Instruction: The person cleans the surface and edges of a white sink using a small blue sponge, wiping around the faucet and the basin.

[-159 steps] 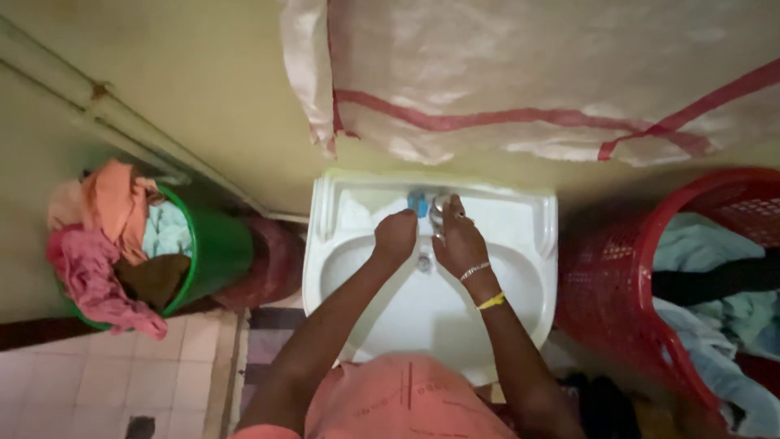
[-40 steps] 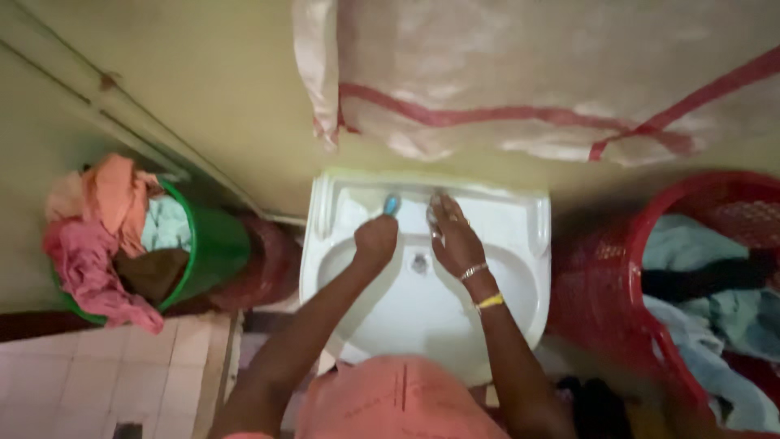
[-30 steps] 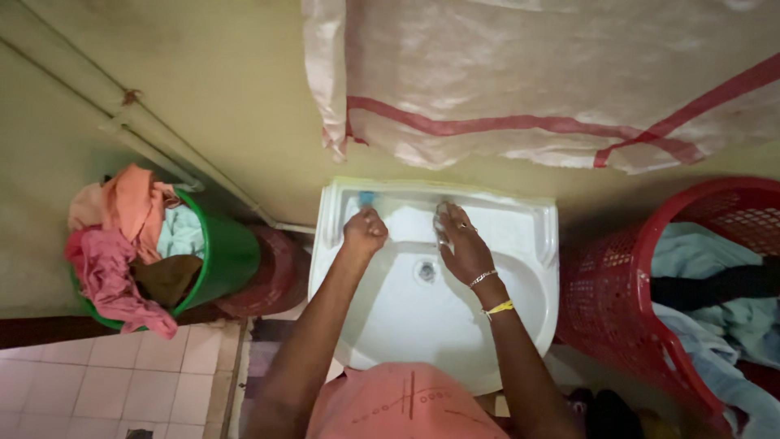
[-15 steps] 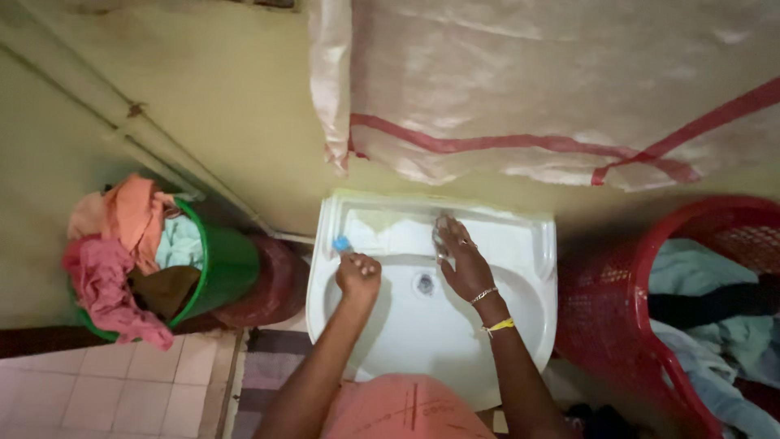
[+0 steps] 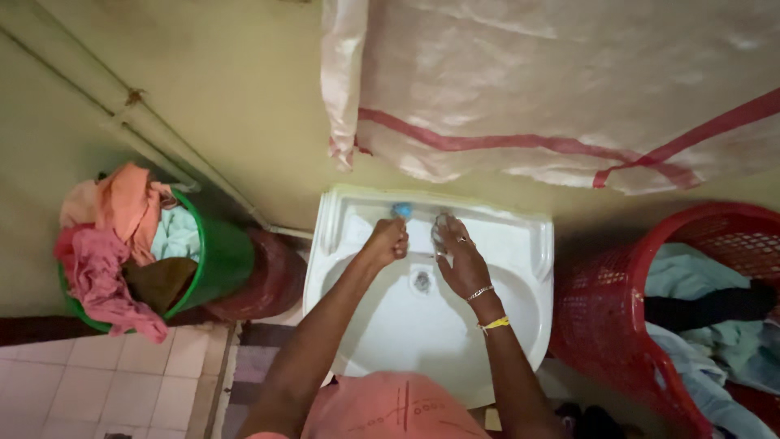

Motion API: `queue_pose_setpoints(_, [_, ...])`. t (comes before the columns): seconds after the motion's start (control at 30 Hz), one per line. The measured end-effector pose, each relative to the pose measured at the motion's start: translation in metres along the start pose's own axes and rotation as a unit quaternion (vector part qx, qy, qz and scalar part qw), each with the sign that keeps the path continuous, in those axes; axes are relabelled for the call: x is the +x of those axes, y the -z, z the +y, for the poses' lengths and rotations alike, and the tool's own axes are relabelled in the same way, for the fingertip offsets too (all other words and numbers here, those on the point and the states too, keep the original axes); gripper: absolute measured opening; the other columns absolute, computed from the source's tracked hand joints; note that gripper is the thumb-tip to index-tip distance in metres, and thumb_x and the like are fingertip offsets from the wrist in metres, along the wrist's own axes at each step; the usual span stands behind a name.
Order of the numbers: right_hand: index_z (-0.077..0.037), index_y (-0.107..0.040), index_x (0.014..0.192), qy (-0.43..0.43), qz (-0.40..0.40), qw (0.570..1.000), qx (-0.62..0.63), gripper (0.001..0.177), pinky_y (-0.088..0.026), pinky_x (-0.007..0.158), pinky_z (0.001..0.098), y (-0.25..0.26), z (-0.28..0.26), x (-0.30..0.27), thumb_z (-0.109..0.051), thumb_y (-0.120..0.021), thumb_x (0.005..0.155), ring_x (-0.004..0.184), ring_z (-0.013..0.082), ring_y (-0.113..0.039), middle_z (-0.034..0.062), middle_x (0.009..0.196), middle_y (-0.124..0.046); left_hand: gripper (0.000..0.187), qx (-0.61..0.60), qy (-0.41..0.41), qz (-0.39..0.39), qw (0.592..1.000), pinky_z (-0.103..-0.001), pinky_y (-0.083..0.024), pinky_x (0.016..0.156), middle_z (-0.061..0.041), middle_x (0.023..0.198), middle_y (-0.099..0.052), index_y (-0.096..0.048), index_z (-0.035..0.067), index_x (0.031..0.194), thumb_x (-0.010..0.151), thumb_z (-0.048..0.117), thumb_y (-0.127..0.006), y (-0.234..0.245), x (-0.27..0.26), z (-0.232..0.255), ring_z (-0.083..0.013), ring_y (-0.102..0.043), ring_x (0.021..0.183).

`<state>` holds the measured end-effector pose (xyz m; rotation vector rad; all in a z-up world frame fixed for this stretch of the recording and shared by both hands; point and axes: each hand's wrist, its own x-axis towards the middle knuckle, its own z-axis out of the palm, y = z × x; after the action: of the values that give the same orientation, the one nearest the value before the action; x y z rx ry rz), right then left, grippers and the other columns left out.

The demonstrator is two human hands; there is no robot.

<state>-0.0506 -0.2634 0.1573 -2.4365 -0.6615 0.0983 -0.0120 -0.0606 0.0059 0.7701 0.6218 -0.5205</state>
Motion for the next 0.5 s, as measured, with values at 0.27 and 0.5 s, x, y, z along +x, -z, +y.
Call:
queue_pose_setpoints(0.27, [-0.012, -0.053, 0.145, -0.006, 0.0, 1.0, -0.015, 0.062, -0.041, 0.117, 0.0409, -0.009, 0.016, -0.005, -0.007, -0.072, 0.086, 0.152, 0.0348, -0.035, 0.0137, 0.163, -0.038, 0.036, -0.16, 0.091, -0.08, 0.98, -0.029, -0.02, 0.034, 0.002, 0.048, -0.031, -0.037, 0.016, 0.062, 0.097, 0.016, -0.047, -0.001, 0.03, 0.007, -0.0115, -0.026, 0.035])
queue_pose_setpoints(0.5, [-0.015, -0.049, 0.149, -0.028, -0.015, 0.999, -0.029, 0.068, -0.044, 0.111, 0.041, 0.004, -0.005, 0.001, -0.006, -0.068, 0.084, 0.149, 0.0345, -0.035, 0.0111, 0.163, -0.037, 0.04, -0.104, 0.158, -0.194, 0.963, -0.027, -0.022, 0.032, 0.002, 0.046, -0.032, -0.034, 0.018, 0.057, 0.096, 0.016, -0.048, -0.012, 0.063, 0.008, -0.011, -0.027, 0.034])
